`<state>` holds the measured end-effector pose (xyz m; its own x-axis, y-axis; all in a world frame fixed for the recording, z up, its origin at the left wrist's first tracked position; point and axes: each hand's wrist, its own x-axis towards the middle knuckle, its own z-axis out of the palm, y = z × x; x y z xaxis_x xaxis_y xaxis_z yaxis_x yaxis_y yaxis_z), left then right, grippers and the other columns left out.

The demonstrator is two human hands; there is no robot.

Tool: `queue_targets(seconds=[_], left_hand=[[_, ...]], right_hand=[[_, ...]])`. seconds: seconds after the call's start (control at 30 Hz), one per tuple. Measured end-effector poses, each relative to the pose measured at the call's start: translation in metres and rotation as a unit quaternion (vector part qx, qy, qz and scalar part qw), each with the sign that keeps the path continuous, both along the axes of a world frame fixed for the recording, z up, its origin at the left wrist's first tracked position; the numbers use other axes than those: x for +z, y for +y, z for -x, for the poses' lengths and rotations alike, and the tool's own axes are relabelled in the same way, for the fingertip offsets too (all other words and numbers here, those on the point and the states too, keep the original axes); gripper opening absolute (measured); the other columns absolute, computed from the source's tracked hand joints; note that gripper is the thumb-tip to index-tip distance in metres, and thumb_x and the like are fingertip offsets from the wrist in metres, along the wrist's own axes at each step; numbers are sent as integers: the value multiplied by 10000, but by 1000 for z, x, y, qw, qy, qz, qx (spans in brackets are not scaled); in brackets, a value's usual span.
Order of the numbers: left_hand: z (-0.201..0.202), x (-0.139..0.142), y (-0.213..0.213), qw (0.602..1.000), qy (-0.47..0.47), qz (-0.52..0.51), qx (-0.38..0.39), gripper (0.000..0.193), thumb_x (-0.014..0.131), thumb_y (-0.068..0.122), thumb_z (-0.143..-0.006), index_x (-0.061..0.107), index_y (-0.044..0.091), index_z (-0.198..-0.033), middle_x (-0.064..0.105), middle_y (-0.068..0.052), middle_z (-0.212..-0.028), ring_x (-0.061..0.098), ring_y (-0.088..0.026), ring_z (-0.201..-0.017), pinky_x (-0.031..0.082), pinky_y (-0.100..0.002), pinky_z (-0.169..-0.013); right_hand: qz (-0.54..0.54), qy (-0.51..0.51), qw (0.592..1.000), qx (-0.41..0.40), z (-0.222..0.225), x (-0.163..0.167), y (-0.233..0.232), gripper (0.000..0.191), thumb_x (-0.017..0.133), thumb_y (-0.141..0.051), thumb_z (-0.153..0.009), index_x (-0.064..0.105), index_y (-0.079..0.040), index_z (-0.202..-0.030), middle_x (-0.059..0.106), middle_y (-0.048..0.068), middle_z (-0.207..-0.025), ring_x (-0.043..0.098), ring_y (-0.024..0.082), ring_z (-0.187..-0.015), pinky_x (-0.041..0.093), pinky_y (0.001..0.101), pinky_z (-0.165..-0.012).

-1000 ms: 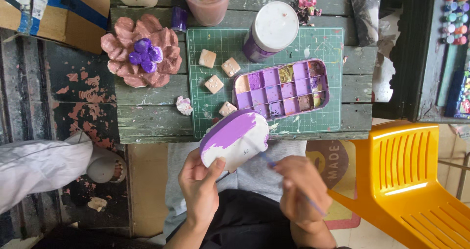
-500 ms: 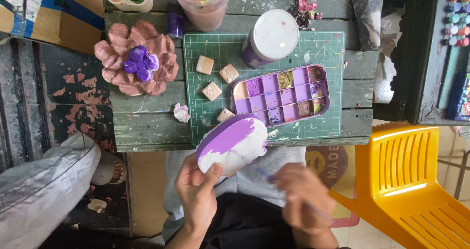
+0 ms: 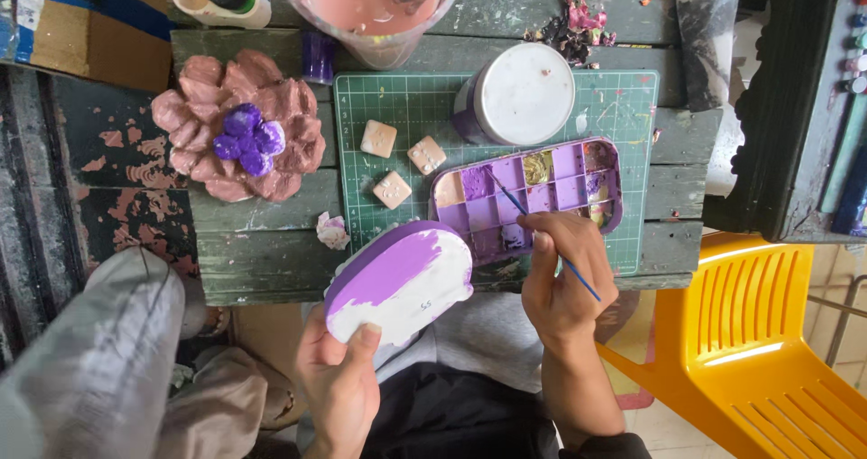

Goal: The person holds a purple pig-shaped box in one hand and paints its inner rim and decorative details with a small brush, dipping into a purple paint palette on the table. They then flip the object over and paint its white back surface with purple paint, reloading the brush from the palette as they work.

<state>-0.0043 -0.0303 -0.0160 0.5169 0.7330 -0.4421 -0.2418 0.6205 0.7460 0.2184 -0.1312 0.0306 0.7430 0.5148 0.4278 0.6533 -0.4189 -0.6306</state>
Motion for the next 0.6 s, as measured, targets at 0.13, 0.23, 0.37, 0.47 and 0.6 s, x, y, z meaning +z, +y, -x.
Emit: queue_targets(seconds=[0.13,0.23,0.37,0.47,0.6], left_hand=[[2,5,-1,1000,13,6,8,419,729,-57,-882,585,-58,-1276,674,-155,-1223,632,-221,-1157,476,-398,-1046],[4,13,-2,1000,30,7,5,432,729,-60,-867,589,-67,-1275,680,-164,-1223,640,-233,-1165,487,-405,-1043],[-8,18,3,1000,16,10,-8,428,729,-59,-880,588,-53,-1284,677,-154,-1229,634,-217,-1164,485,-389,-1039],[-23,22,6,1000,-1,8,-17,408,741,-55,-887,593,-47,-1267,682,-146,-1227,636,-207,-1153,490,-385,-1031],[-40,28,5,999,-13,4,-31,391,761,-52,-894,606,-49,-1254,693,-140,-1207,643,-197,-1132,497,-383,-1036]], right_hand=[[0,18,1000,21,0,-1,1,94,556,53,-1041,648,48,-1055,717,155,-998,702,300,-924,559,378,-868],[-27,40,998,28,3,-10,-10,108,530,45,-1038,637,58,-1039,718,160,-978,706,296,-905,565,371,-828],[-146,52,987,-39,6,-21,-33,183,481,-43,-1097,601,89,-1056,679,211,-989,688,319,-859,573,382,-794],[-218,35,962,-162,18,-16,-53,264,481,-181,-1076,514,37,-929,616,195,-855,583,283,-707,542,389,-636],[-271,-25,962,-7,38,-2,-63,436,401,-377,-1125,538,-85,-831,616,59,-794,635,203,-714,608,334,-598]])
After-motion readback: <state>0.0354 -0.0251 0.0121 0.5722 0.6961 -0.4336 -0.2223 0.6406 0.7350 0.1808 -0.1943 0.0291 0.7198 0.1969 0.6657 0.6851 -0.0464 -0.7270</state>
